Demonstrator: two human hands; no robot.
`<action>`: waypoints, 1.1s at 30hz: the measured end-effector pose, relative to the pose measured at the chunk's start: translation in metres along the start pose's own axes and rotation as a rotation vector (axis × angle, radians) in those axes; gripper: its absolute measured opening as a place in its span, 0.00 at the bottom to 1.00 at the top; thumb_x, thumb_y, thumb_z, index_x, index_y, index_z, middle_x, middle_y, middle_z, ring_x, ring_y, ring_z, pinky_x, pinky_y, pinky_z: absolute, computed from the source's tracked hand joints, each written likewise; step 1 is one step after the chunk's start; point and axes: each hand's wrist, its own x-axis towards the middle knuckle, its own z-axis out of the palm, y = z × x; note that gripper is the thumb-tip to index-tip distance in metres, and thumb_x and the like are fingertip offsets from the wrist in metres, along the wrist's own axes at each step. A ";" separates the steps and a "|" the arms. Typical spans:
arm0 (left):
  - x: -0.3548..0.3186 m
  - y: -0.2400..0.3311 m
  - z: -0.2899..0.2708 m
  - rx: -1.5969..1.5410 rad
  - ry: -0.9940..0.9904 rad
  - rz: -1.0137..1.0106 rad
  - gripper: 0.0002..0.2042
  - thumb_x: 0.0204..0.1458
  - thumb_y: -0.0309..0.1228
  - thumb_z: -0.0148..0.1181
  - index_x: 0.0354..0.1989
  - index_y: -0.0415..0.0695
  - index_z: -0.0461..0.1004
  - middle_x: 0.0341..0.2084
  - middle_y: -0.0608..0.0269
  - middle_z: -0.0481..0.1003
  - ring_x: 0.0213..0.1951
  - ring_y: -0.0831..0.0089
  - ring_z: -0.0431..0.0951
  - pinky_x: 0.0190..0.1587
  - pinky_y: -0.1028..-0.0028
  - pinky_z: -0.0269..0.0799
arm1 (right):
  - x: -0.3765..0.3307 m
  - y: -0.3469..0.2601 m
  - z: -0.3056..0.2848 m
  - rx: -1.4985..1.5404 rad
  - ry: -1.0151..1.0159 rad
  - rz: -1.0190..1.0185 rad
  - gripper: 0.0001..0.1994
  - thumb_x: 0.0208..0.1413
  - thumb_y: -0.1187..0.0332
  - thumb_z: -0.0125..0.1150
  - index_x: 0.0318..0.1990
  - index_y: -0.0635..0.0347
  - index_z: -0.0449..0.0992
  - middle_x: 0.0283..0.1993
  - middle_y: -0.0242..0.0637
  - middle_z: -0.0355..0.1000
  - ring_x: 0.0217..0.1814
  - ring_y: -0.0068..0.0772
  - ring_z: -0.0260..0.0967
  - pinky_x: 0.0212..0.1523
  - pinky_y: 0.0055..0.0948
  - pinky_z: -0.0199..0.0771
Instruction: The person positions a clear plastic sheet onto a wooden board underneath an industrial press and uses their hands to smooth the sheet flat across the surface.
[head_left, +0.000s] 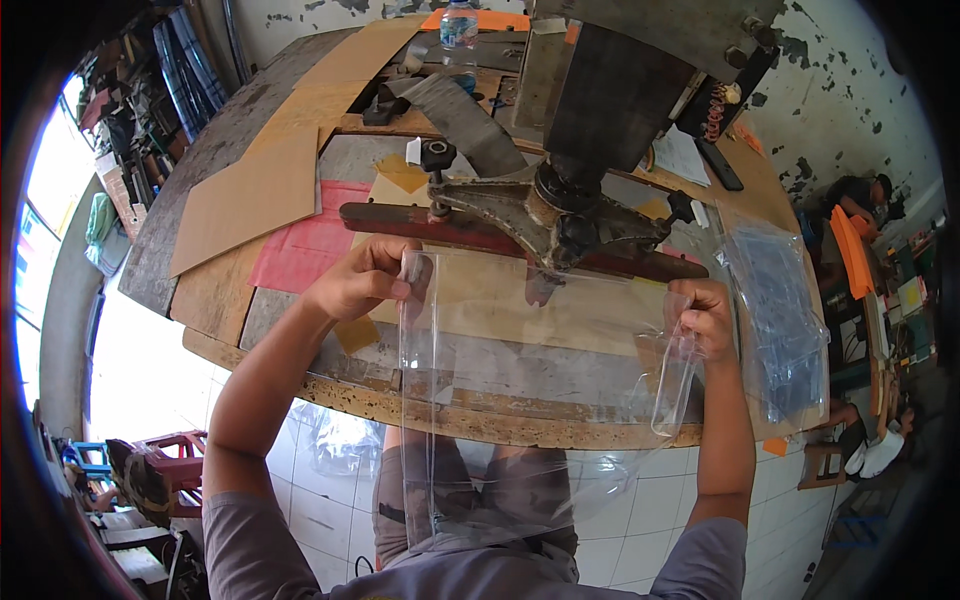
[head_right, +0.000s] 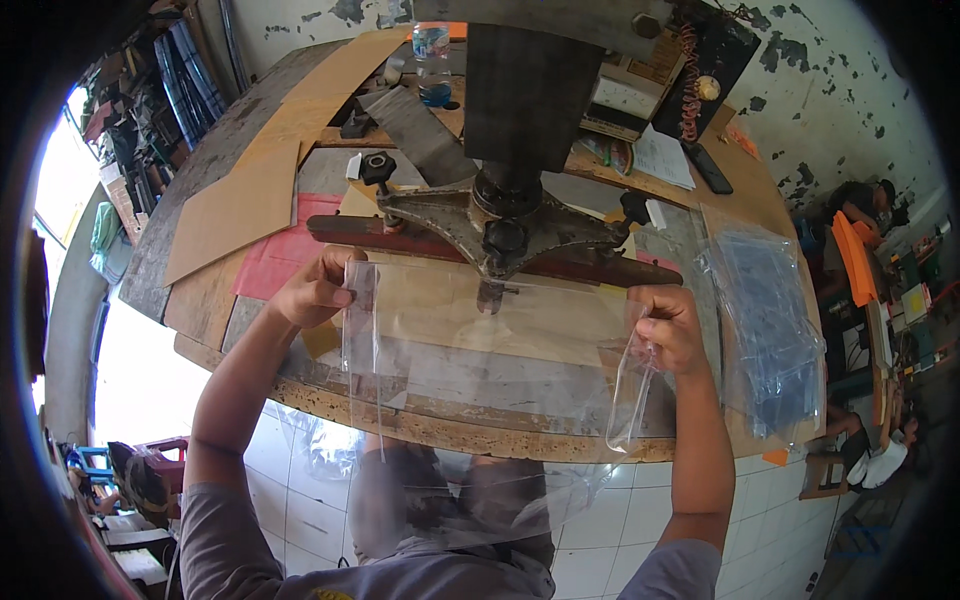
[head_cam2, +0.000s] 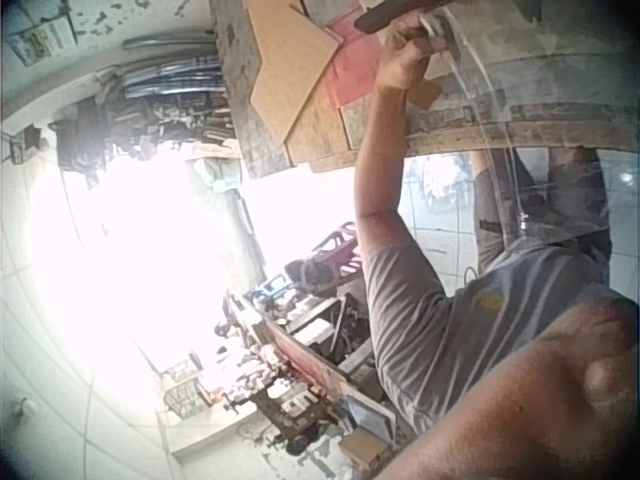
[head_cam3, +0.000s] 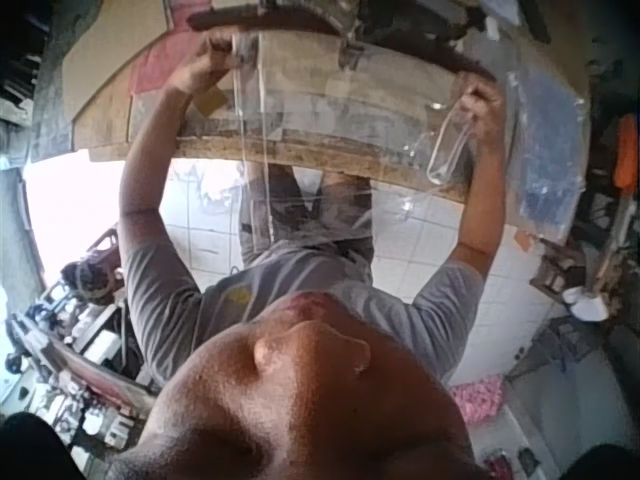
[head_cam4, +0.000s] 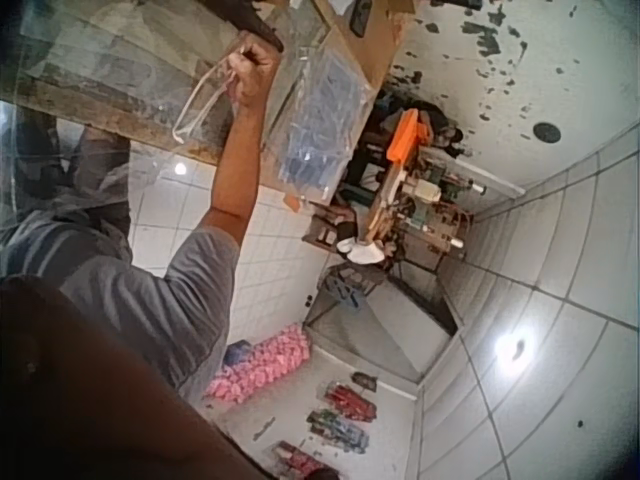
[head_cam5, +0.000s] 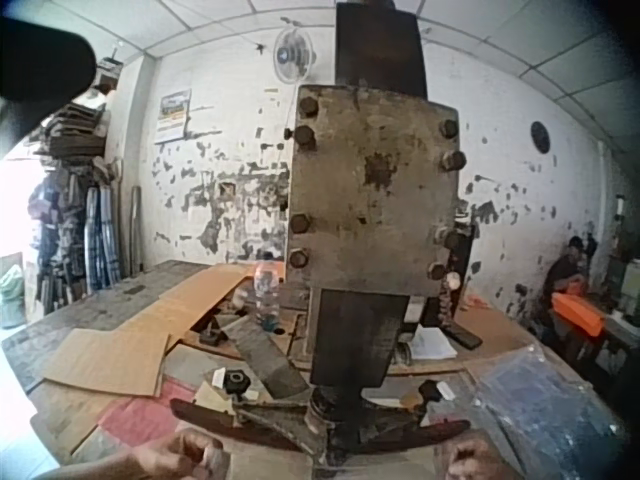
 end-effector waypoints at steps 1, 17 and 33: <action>-0.002 -0.003 -0.003 0.004 0.004 -0.001 0.06 0.46 0.29 0.62 0.28 0.43 0.72 0.27 0.65 0.75 0.29 0.75 0.74 0.34 0.74 0.69 | 0.000 -0.001 0.002 0.031 -0.002 0.011 0.15 0.50 0.64 0.62 0.18 0.62 0.66 0.19 0.33 0.65 0.16 0.19 0.57 0.16 0.23 0.56; 0.000 0.000 0.003 -0.048 0.053 -0.073 0.11 0.40 0.33 0.68 0.27 0.40 0.74 0.23 0.62 0.74 0.23 0.74 0.73 0.26 0.75 0.66 | -0.002 -0.003 0.005 0.118 -0.031 0.012 0.16 0.50 0.67 0.63 0.19 0.62 0.64 0.19 0.34 0.62 0.15 0.18 0.56 0.14 0.20 0.57; -0.001 0.003 0.001 -0.015 -0.040 -0.053 0.11 0.43 0.32 0.62 0.30 0.35 0.77 0.26 0.60 0.76 0.26 0.74 0.75 0.28 0.76 0.69 | -0.002 -0.006 0.005 0.117 -0.029 0.032 0.15 0.50 0.69 0.63 0.19 0.62 0.63 0.20 0.33 0.63 0.16 0.18 0.58 0.15 0.21 0.59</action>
